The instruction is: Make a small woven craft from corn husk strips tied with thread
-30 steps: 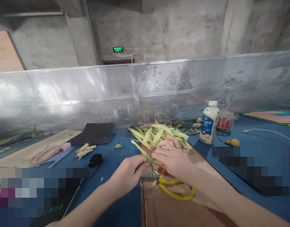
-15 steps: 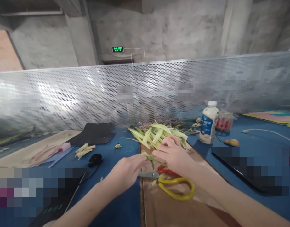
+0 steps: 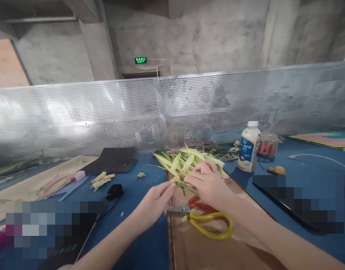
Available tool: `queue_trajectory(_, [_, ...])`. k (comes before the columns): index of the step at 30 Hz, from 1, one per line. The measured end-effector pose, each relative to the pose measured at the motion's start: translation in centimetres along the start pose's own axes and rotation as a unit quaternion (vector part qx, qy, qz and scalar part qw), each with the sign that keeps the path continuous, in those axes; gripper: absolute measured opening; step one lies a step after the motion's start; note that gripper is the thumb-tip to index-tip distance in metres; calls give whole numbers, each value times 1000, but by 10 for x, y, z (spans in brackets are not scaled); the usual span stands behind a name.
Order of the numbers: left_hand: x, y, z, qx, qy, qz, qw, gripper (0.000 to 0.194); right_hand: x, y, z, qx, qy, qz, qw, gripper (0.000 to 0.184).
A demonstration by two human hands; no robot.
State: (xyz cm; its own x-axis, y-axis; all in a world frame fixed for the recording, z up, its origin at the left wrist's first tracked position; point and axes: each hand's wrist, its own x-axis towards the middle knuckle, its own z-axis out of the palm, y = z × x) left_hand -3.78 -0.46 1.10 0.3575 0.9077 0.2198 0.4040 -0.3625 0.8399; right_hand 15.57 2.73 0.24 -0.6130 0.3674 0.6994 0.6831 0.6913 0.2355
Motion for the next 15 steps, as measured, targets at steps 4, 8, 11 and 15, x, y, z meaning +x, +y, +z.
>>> queue_trajectory(4, [3,1,4,-243,12,-98,965,30,-2,-9,4,13,-26,-18,999,25])
queue_trajectory(8, [2,1,4,-332,26,-129,934,24,-1,-20,-2,45,-28,-9,999,23])
queue_trajectory(11, [1,0,2,-352,52,-124,926,22,0,-30,-11,73,29,0,997,21])
queue_trajectory(15, [1,-2,1,-401,78,-84,909,20,3,-39,-9,62,91,27,994,12])
